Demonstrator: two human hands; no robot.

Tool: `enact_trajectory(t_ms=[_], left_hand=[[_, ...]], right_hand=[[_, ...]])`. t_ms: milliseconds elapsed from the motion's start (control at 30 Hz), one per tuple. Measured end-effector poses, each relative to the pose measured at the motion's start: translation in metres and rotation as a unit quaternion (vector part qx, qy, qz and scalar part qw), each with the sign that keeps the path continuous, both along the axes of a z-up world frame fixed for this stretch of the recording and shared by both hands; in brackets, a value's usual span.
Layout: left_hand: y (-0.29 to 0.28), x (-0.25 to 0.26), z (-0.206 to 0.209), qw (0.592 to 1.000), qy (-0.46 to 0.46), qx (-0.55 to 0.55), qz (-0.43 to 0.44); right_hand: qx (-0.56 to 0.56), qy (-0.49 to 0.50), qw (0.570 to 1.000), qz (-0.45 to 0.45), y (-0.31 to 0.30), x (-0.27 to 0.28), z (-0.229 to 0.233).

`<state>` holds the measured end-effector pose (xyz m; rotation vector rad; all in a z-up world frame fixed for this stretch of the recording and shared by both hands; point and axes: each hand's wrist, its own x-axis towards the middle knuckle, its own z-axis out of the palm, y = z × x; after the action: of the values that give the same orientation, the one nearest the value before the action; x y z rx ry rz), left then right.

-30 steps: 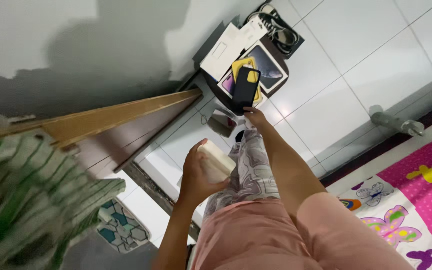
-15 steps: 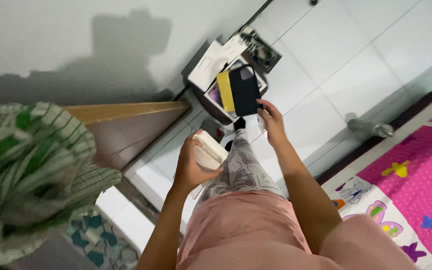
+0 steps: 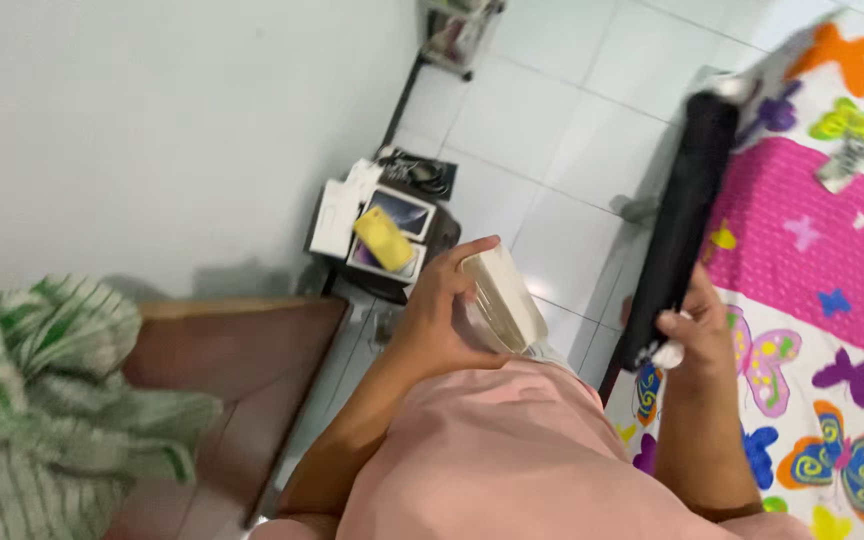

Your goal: The person sits on the floor and handles multiple phone cases and their packaging. They unwrap a pink case, place it on the floor, then pick up a black case and wipe it with a tissue. They open a white box, remove a black case, wipe it, and place it back in the box. The person repeats this with another case, wiping and repacking each one.

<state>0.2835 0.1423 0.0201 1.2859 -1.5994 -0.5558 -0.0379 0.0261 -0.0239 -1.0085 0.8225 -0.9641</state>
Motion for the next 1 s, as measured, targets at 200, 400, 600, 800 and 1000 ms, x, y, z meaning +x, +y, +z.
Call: enact_trajectory(t_ms=[200,400,600,800,1000], left_hand=[[-0.038,-0.04,0.023,0.993,-0.014,-0.057,-0.102],[-0.065,-0.089,0.021,0.984,-0.046,-0.109,-0.136],[-0.079,-0.138,0.02,0.984,-0.056,-0.102,-0.137],[-0.087,-0.183,0.023,0.986,-0.106,-0.1,-0.078],[-0.094,-0.222,0.024,0.985,-0.113,-0.088,-0.097]], right_hand=[[-0.047,0.004,0.99,-0.129,0.058,-0.028,0.001],[-0.022,0.009,0.969,-0.246,0.066,-0.047,0.029],[-0.134,0.235,0.937,-0.22,0.066,-0.04,0.041],[-0.185,0.393,0.893,-0.117,0.052,-0.078,0.049],[-0.247,0.373,0.892,-0.067,0.038,-0.13,0.061]])
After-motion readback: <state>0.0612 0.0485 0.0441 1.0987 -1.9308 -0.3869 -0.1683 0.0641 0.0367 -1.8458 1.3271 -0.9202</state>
